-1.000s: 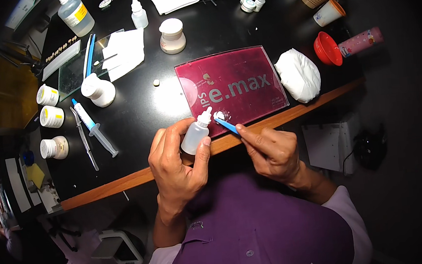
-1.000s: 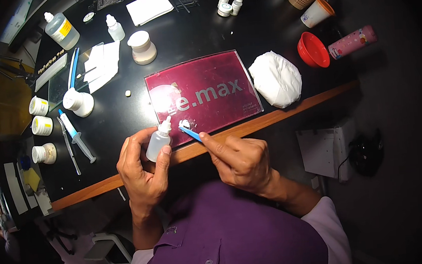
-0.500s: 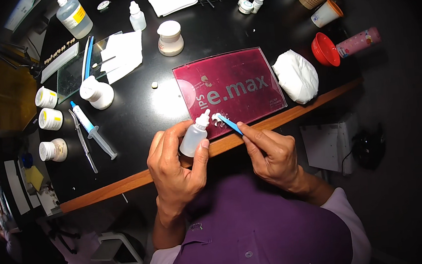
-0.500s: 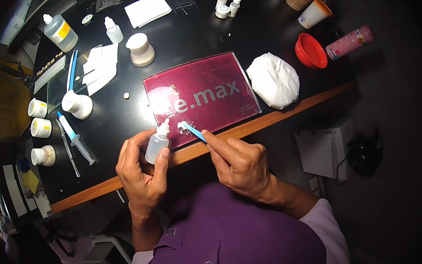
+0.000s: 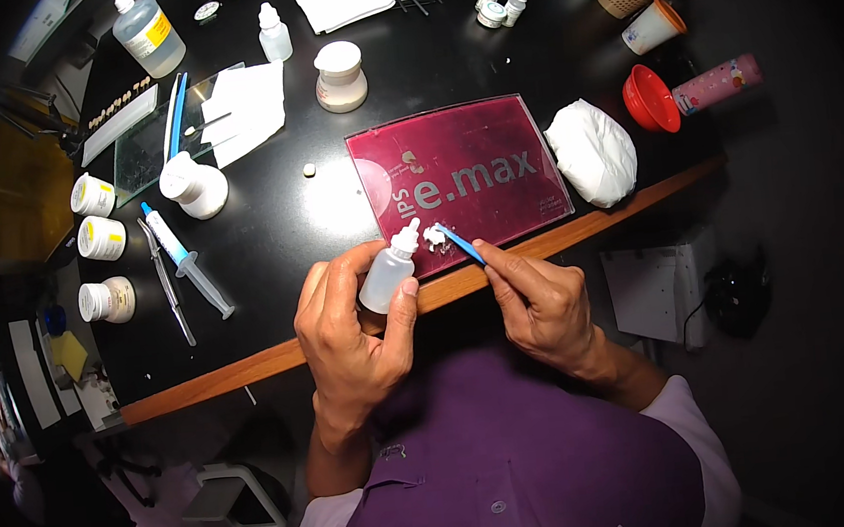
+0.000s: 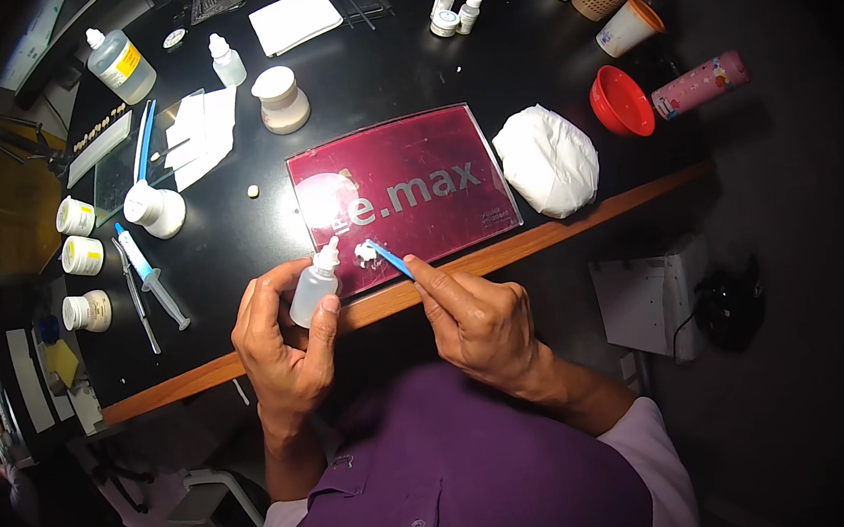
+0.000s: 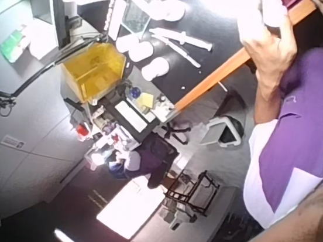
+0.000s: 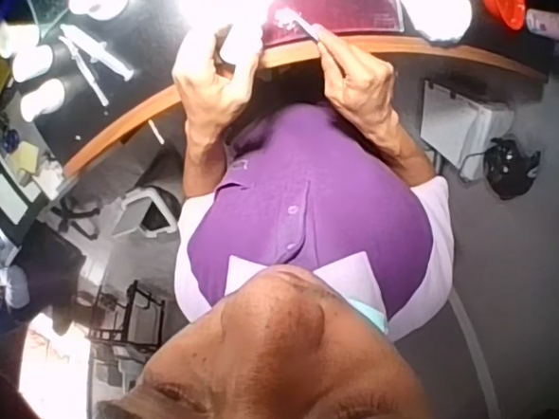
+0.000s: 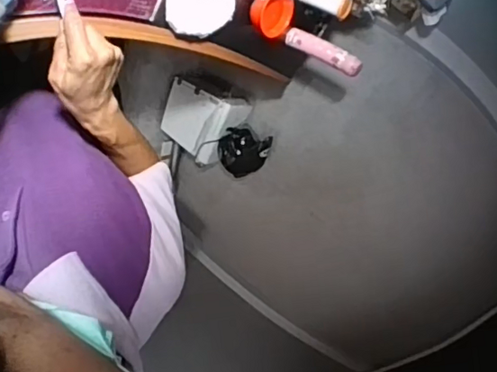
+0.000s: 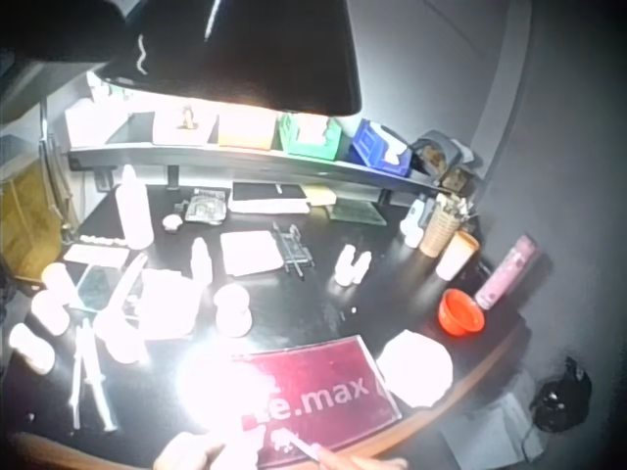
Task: The person prepares a dental prosthetic by mixing white paste with liquid on a glass palette using a small spatula and then applies it to a dental bridge on a stone model using a brush.
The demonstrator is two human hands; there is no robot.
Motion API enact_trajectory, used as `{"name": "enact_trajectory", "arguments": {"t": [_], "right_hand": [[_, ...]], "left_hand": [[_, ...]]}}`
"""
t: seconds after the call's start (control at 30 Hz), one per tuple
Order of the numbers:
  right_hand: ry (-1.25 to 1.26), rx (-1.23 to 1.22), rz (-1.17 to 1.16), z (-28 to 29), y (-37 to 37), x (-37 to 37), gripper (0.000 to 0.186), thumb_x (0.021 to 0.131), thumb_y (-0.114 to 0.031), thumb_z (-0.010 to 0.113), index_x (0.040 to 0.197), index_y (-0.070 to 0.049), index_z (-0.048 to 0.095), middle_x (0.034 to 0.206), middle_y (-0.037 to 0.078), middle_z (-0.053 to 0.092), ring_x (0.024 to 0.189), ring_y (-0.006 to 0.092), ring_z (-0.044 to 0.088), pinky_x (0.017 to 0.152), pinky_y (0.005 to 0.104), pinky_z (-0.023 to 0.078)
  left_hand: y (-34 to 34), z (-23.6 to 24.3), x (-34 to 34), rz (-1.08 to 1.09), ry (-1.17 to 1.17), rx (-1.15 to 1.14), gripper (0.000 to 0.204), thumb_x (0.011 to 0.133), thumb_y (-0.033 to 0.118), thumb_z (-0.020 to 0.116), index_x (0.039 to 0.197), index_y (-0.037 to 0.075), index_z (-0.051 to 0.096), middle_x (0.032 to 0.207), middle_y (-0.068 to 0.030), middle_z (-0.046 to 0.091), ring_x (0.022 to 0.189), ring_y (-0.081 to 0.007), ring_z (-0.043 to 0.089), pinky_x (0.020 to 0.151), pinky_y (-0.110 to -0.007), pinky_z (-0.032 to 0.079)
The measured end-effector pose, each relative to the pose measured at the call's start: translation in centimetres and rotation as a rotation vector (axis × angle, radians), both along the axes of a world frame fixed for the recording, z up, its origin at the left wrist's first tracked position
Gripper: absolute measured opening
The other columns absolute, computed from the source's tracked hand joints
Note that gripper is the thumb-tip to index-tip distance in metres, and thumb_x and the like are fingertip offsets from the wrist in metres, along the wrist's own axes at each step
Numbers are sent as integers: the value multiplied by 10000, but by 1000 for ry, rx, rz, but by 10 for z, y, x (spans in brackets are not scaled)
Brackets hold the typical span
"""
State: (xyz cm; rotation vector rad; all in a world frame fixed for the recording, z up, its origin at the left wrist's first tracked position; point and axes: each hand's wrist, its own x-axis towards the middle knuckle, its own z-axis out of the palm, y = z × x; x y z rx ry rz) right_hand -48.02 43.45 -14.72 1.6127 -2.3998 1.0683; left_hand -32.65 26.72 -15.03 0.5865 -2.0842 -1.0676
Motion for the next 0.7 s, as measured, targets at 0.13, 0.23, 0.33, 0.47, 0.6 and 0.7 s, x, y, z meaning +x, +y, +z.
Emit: {"name": "enact_trajectory", "arguments": {"t": [0.13, 0.23, 0.33, 0.47, 0.6, 0.7], "right_hand": [[25, 55, 59, 8, 0, 0, 360, 934, -36, 754, 1294, -48, 760, 613, 54, 537, 451, 187, 524, 451, 362, 443], [41, 61, 61, 8, 1, -1, 370, 924, -37, 763, 1294, -52, 763, 603, 51, 509, 442, 187, 500, 446, 359, 430], [43, 33, 62, 6, 1, -2, 378, 918, -38, 767, 1296, -55, 765, 598, 47, 491, 440, 183, 487, 444, 356, 423], [55, 55, 92, 7, 1, -2, 380, 919, -37, 766, 1299, -48, 762, 602, 47, 489, 446, 180, 488, 450, 356, 426], [22, 76, 86, 8, 3, -3, 375, 929, -41, 763, 1304, -45, 758, 618, 55, 523, 459, 187, 517, 459, 364, 435], [-18, -6, 80, 10, -2, -9, 348, 936, -46, 761, 1284, -39, 760, 643, 73, 581, 483, 203, 564, 475, 373, 450]], "left_hand": [[-1, -3, 0, 6, 17, -1, 313, 870, 92, 803, 1141, -27, 701, 915, -153, 726, 772, -279, 638, 710, -390, 502], [-1, -3, 2, -9, -18, 2, 305, 902, 94, 790, 1174, -16, 709, 929, -119, 678, 849, -223, 667, 765, -344, 520], [-1, -2, 2, -3, -23, 22, 305, 901, 91, 790, 1174, -17, 708, 930, -123, 680, 853, -229, 669, 766, -347, 521], [-1, -2, 2, -3, -11, 0, 304, 900, 90, 790, 1172, -17, 707, 924, -125, 678, 847, -233, 671, 761, -348, 521], [-1, -1, 1, -4, -15, 2, 303, 901, 94, 789, 1171, -15, 706, 917, -124, 678, 841, -231, 669, 756, -350, 519], [-1, -4, 2, 0, -17, -2, 304, 900, 94, 790, 1171, -14, 706, 916, -122, 678, 838, -230, 668, 753, -350, 518]]}}
